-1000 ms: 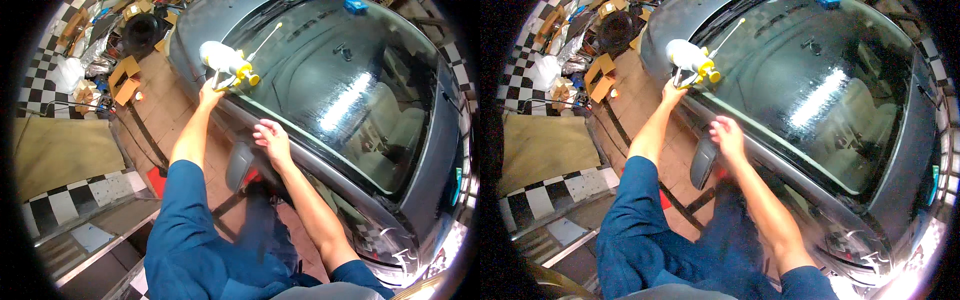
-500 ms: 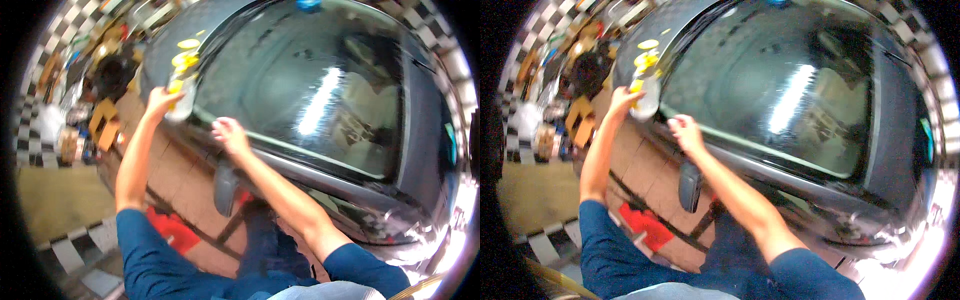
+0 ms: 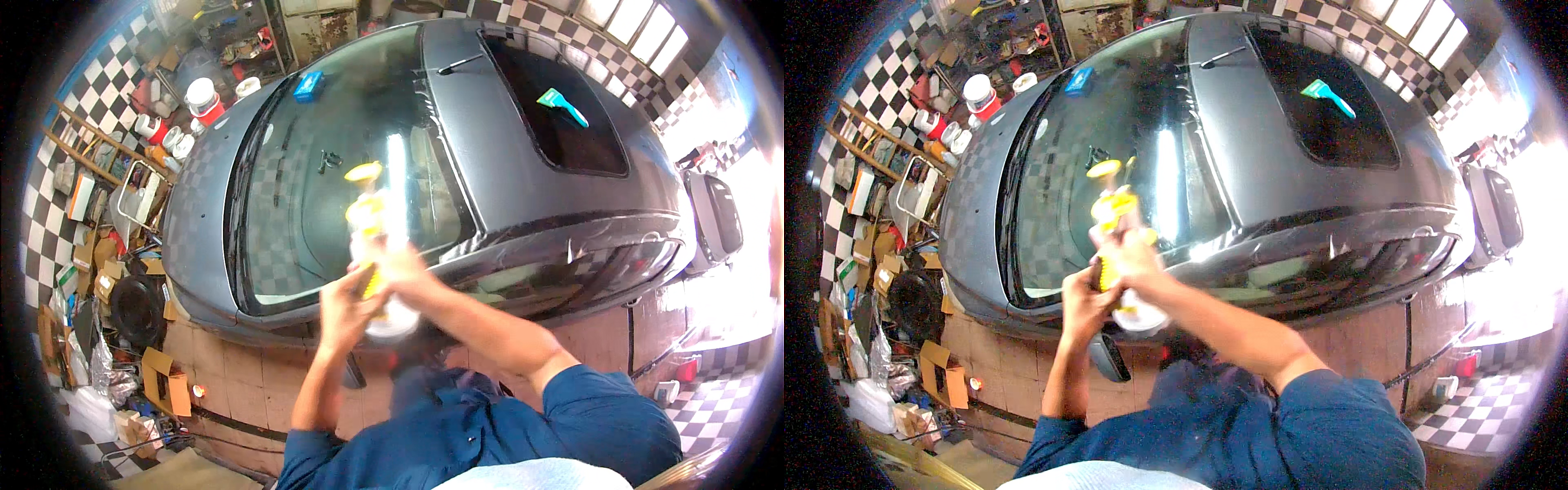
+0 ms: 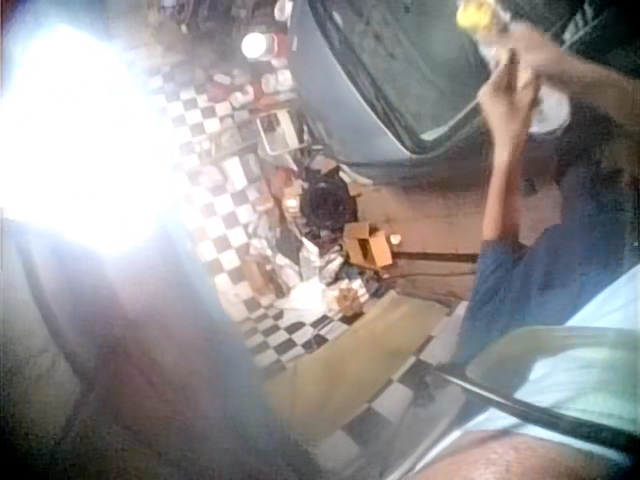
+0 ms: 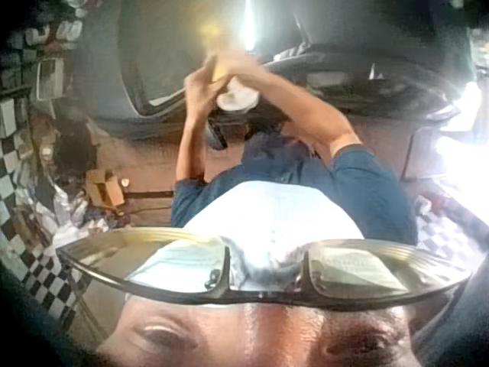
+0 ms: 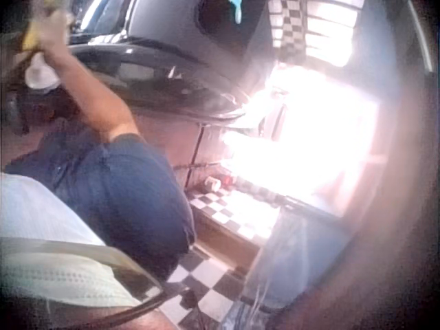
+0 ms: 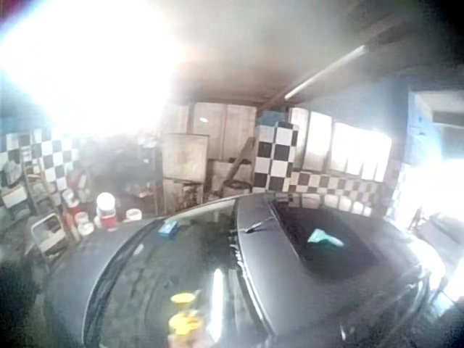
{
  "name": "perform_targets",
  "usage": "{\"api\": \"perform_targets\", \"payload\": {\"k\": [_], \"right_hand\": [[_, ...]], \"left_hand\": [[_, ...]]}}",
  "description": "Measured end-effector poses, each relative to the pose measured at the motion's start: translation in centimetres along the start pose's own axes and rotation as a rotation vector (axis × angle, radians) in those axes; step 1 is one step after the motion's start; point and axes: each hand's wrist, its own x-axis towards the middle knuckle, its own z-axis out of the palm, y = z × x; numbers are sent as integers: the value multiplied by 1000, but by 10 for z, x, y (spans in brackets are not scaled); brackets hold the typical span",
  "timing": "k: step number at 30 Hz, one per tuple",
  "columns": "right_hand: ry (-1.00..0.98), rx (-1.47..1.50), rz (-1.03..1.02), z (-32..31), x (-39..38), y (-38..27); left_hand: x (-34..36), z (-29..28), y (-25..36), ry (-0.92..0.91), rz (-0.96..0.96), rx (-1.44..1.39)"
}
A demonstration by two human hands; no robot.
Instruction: The person sprays liquid onto the rear windshield of a car, then uses a squeegee and a small metal tool to smooth and trim a tint film applied to the glass. The person moves around the vehicle to reach different edges of the film.
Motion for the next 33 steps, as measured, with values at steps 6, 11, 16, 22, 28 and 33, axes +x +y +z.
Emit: {"api": "perform_targets", "payload": {"k": [6, 11, 16, 22, 28, 33], "right_hand": [[236, 286, 38, -118, -59, -120], [397, 223, -56, -165, -54, -172], [349, 215, -112, -206, -56, -190], [282, 307, -17, -217, -53, -190], [258, 312, -20, -210, -54, -176], [243, 293, -41, -207, -50, -179]], "left_hand": [[-13, 43, 62, -209, 193, -267], [18, 72, -45, 139, -96, -416], [25, 87, -66, 118, -162, -425], [44, 86, -17, -18, -94, -378], [41, 90, -4, -72, -97, -355], [23, 89, -31, -78, -185, -330]]}}
